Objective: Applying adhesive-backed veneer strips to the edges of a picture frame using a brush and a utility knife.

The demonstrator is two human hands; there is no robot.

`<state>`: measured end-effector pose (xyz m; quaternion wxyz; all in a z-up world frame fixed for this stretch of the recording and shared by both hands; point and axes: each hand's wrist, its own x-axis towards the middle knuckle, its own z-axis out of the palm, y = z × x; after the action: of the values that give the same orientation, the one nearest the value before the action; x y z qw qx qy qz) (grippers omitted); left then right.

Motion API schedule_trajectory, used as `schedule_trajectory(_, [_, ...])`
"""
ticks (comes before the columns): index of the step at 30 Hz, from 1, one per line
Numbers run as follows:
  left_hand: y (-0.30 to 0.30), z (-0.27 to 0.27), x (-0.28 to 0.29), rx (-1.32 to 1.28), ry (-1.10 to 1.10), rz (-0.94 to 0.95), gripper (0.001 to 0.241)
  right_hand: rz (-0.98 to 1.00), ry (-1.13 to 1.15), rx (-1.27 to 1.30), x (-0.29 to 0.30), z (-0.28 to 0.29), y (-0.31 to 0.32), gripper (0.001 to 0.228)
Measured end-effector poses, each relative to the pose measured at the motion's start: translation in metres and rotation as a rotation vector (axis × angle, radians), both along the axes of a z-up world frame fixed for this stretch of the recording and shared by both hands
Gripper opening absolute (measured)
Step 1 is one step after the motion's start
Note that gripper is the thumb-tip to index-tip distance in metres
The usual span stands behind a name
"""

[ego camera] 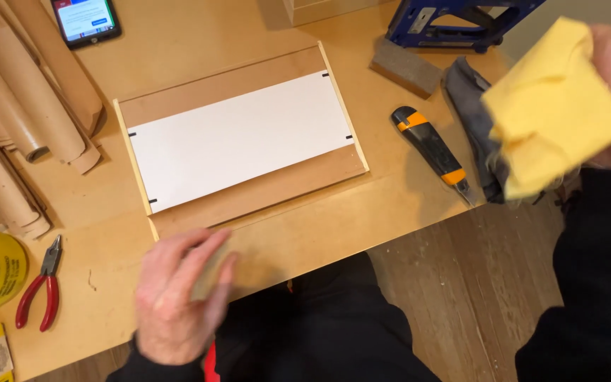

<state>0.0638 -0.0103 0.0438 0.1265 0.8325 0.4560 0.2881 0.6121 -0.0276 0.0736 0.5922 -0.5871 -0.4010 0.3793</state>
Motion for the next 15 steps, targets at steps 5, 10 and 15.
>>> schedule_trajectory(5, [-0.025, 0.032, 0.081, -0.356, -0.701, -0.326, 0.04, 0.295, -0.265, -0.306, -0.073, -0.003, -0.063, 0.027])
schedule_trajectory(10, [-0.089, 0.002, 0.153, -0.665, -0.824, -0.377, 0.029, 0.264, 0.323, -0.086, -0.209, -0.005, -0.081, 0.018])
schedule_trajectory(15, [-0.096, -0.017, 0.162, -0.761, -0.91, -0.256, 0.038, 0.111, 0.191, -0.099, -0.24, -0.014, -0.089, 0.017])
